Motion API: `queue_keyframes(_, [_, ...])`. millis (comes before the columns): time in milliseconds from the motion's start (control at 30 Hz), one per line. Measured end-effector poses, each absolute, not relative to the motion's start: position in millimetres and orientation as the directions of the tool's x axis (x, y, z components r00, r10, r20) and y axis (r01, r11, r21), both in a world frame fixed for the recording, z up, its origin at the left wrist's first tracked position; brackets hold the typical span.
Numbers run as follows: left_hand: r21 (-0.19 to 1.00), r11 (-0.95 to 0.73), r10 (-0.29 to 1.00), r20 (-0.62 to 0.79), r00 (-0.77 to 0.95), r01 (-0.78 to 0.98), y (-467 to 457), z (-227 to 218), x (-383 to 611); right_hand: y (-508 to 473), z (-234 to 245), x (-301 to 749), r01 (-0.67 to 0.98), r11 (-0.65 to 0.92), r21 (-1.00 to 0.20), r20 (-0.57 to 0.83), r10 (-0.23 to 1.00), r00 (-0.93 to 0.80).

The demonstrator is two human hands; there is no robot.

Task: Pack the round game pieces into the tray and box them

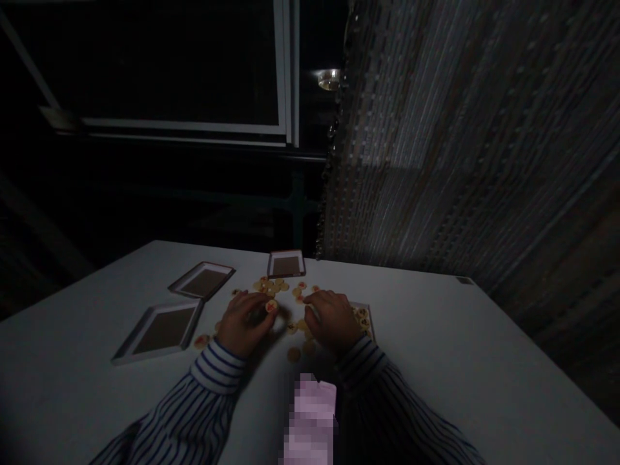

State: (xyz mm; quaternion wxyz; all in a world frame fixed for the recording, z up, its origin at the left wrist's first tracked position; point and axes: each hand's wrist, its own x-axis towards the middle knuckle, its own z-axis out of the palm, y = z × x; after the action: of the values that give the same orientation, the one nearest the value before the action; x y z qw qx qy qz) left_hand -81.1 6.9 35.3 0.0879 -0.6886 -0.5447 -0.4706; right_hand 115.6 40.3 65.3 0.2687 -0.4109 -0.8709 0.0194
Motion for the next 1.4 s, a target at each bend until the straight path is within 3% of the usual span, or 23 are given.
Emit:
queue_keyframes(300, [0.463, -0.4, 0.714, 0.699, -0.048, 0.791, 6.2, 34.7, -65.8, 43.2, 72.9, 126.8, 0.73, 0.637, -0.248, 0.427, 0.748, -0.508])
queue_keyframes(567, [0.661, -0.305, 0.769, 0.596, -0.232, 0.686, 16.1, 45.9, -43.6, 40.9, 86.6, 133.9, 0.727, 0.639, -0.252, 0.432, 0.746, -0.506])
queue_keyframes(700, [0.812, -0.316, 0.811, 0.499, -0.304, 0.491, 19.7, 49.8, -27.0, 42.1, 87.2, 135.7, 0.724, 0.632, -0.278, 0.446, 0.752, -0.485])
queue_keyframes(867, [0.963, -0.239, 0.895, 0.267, -0.357, 0.12, 17.2, 31.1, -14.5, 43.0, 80.2, 133.3, 0.715, 0.623, -0.318, 0.456, 0.761, -0.461])
queue_keyframes(1067, [0.975, -0.152, 0.936, 0.09, -0.341, -0.16, 15.7, 19.9, -16.7, 43.9, 69.0, 126.0, 0.682, 0.606, -0.41, 0.434, 0.787, -0.438])
queue_keyframes(1400, [0.926, -0.12, 0.964, 0.022, -0.264, -0.357, 13.9, 19.2, -13.9, 43.3, 66.7, 122.6, 0.6, 0.608, -0.52, 0.376, 0.794, -0.478])
